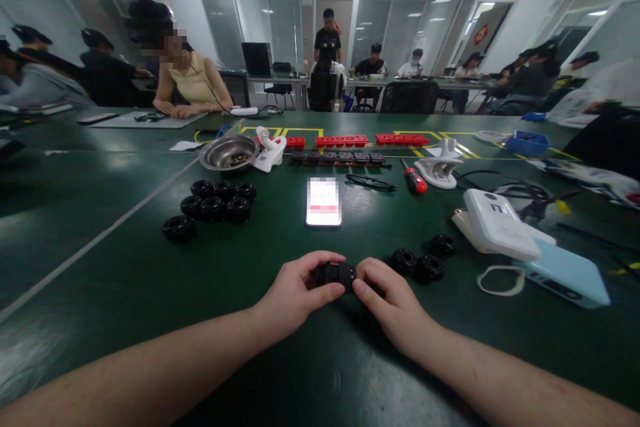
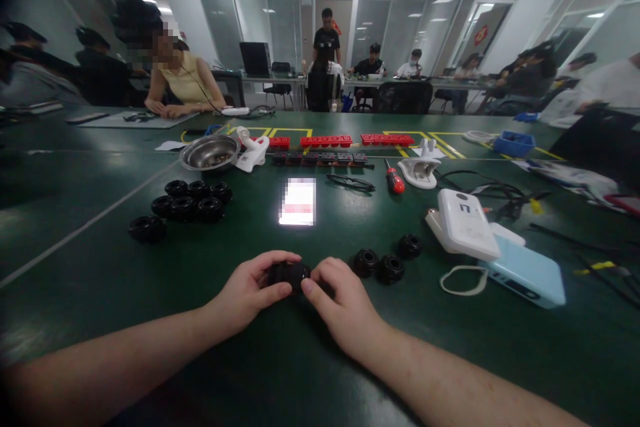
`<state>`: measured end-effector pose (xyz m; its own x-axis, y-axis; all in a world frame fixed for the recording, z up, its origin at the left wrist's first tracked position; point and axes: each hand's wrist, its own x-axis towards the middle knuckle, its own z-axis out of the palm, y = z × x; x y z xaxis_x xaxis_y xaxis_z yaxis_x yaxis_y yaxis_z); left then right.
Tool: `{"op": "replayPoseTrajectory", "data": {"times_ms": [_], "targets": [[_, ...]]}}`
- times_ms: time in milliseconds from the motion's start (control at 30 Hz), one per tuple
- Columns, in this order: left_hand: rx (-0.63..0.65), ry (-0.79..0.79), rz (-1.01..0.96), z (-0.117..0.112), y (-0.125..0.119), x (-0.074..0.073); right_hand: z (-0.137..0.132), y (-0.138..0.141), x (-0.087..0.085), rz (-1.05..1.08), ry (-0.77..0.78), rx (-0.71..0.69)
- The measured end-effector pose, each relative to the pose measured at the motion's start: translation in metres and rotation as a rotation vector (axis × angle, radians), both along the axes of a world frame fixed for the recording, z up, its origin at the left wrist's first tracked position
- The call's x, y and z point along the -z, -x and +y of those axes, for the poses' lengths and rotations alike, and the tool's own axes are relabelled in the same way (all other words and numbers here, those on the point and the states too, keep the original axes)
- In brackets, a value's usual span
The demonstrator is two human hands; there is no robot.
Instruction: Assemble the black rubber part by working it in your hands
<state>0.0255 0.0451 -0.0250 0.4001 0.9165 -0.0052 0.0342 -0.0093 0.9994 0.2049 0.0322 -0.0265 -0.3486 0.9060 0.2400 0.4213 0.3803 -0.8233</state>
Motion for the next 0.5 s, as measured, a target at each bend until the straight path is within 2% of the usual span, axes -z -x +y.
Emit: {"op": "replayPoseTrajectory", "data": {"times_ms": [200, 400, 500], "targets": [[0.048, 0.125, -0.054, 0.0037, -0.0002, 0.0024, 0.0031, 0.0004, 0.0020, 0.008, 0.006, 0.000], [-0.019, 0.051, 0.059, 0.0004, -0.0008, -0.0024, 0.0016, 0.0008, -0.0010, 0.001, 0.036, -0.044], [-0.003, 0.016, 0.103, -0.0015, -0.0011, -0.0046, 0.0004, 0.0012, -0.0016, -0.018, 0.024, -0.025]]}}
